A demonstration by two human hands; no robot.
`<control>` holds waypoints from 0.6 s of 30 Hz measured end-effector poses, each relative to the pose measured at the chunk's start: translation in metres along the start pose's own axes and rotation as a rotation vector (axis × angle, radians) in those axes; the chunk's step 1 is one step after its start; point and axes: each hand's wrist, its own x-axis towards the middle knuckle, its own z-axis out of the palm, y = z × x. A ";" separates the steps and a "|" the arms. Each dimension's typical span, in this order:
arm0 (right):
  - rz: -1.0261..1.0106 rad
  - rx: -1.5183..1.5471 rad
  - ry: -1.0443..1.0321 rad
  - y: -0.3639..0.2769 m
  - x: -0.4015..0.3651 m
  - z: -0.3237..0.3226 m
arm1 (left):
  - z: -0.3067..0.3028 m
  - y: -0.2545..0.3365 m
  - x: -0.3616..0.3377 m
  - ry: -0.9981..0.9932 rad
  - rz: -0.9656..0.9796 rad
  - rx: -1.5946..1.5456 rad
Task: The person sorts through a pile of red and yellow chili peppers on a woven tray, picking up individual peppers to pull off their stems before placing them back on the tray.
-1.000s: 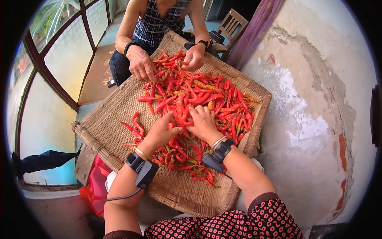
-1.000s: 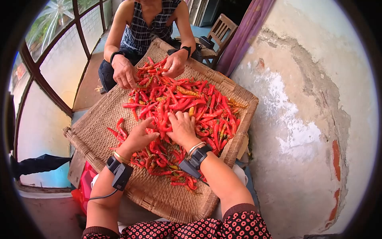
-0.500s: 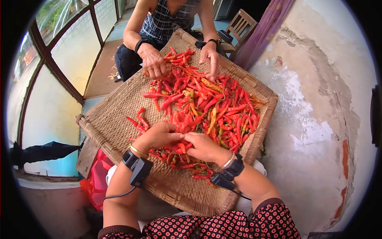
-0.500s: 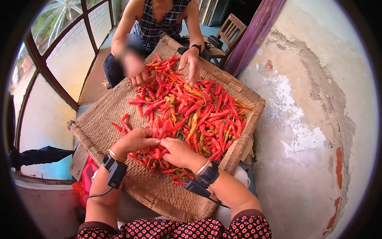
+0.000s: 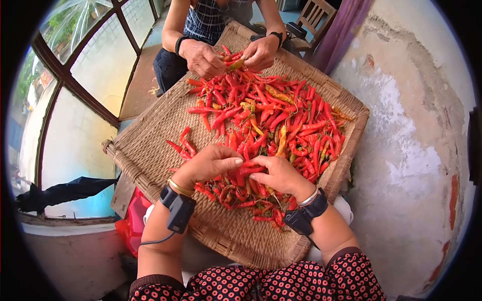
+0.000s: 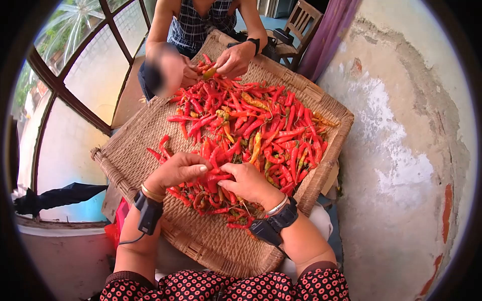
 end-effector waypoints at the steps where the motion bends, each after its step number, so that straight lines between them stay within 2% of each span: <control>1: -0.051 0.025 0.041 -0.003 0.000 -0.001 | 0.006 0.002 0.002 -0.018 0.023 0.070; 3: -0.020 0.011 -0.032 -0.009 0.002 -0.005 | 0.011 0.006 0.001 -0.021 -0.030 0.004; 5: -0.014 -0.034 -0.094 -0.009 0.001 -0.001 | 0.013 0.003 0.003 0.044 0.073 -0.038; 8: 0.021 0.105 -0.034 -0.015 -0.001 0.001 | 0.006 0.009 -0.003 0.129 0.075 -0.148; 10: 0.054 0.067 -0.094 -0.012 -0.001 -0.005 | -0.003 0.009 -0.007 0.211 0.119 -0.266; 11: 0.090 0.032 -0.153 -0.010 -0.001 -0.007 | -0.005 0.006 -0.007 0.300 0.193 -0.301; 13: 0.133 -0.030 -0.164 -0.007 0.001 -0.009 | -0.019 0.007 -0.011 0.447 0.189 -0.352; 14: 0.177 -0.093 -0.174 -0.005 0.000 -0.008 | -0.024 0.006 -0.009 0.551 0.253 -0.442; 16: 0.139 -0.053 -0.116 0.005 -0.001 -0.002 | -0.034 0.001 -0.005 0.717 0.363 -0.608; 17: 0.096 -0.015 -0.059 0.009 -0.001 0.000 | -0.034 0.001 -0.003 0.716 0.362 -0.608; 18: 0.095 -0.015 -0.059 0.011 -0.001 0.001 | -0.033 0.002 0.000 0.844 0.287 -0.704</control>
